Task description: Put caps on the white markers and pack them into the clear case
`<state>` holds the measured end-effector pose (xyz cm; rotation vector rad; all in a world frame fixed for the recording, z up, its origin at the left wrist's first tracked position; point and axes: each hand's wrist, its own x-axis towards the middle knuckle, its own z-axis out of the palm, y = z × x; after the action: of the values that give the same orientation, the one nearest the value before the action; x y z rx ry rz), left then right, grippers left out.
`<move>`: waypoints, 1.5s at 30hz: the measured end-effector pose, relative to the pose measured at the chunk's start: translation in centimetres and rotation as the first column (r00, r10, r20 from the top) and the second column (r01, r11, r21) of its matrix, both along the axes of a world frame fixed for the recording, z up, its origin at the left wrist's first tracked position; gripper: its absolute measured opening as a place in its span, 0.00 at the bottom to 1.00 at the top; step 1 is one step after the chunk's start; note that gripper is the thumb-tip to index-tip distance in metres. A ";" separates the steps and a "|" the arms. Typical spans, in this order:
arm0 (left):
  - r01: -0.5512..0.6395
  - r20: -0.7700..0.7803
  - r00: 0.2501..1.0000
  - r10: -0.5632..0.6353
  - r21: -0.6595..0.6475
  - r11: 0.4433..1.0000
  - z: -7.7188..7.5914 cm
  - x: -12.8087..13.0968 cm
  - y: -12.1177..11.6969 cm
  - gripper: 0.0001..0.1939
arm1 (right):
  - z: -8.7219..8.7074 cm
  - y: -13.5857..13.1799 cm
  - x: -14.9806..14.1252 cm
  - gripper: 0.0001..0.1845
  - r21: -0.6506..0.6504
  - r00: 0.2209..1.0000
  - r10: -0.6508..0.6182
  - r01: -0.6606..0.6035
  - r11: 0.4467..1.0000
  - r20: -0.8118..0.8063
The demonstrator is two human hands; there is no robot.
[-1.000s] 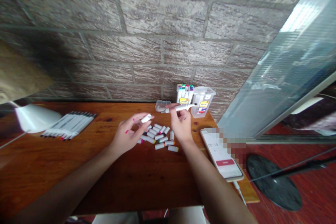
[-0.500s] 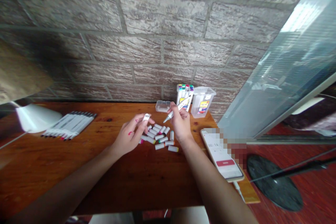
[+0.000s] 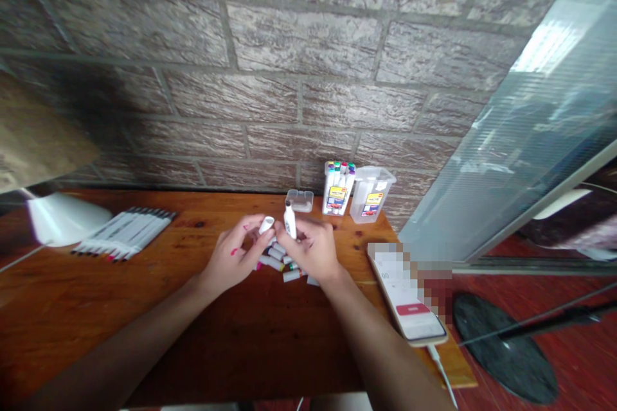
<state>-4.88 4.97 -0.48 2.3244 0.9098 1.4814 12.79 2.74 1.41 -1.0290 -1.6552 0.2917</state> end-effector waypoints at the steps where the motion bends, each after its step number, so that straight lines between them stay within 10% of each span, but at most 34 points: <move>1: 0.010 0.009 1.000 -0.010 0.019 1.000 0.0 0.0 -0.1 0.09 | 0.0 -0.1 -0.1 0.23 0.014 1.000 -0.004 0.004 1.000 0.011; 14: 0.088 0.051 0.994 -0.098 0.170 0.982 0.3 -0.1 -0.4 0.09 | 0.0 -0.3 -0.3 0.18 -0.015 0.997 0.072 -0.072 0.997 0.028; 19: 0.076 0.036 0.996 -0.082 0.141 0.987 0.3 -0.1 -0.4 0.09 | 0.2 0.2 -0.3 0.22 -0.148 0.971 0.015 -0.052 0.988 -0.240; 23: 0.061 0.062 0.995 -0.072 0.159 0.985 0.0 0.3 -0.1 0.09 | 1.0 1.2 0.5 0.19 -0.277 0.633 -0.021 -0.309 0.910 -0.774; 28: 0.124 0.041 0.990 -0.133 0.176 0.977 -0.1 0.6 0.2 0.12 | 1.9 1.8 1.5 0.13 -0.164 0.288 0.016 -0.591 0.790 -0.958; 37: 0.157 0.060 0.984 -0.167 0.153 0.976 -0.3 0.4 0.4 0.16 | 0.9 1.8 0.2 0.17 -0.289 0.478 -0.049 -0.443 0.849 -0.877; 45: 0.162 0.047 0.984 -0.169 0.127 0.979 -0.1 0.3 0.3 0.14 | 1.5 1.5 0.1 0.25 -0.263 0.497 -0.023 -0.419 0.869 -0.868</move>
<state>-4.54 5.29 -0.61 2.3629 0.6094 1.5652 12.86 4.29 2.86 -0.7731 -0.7577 1.2071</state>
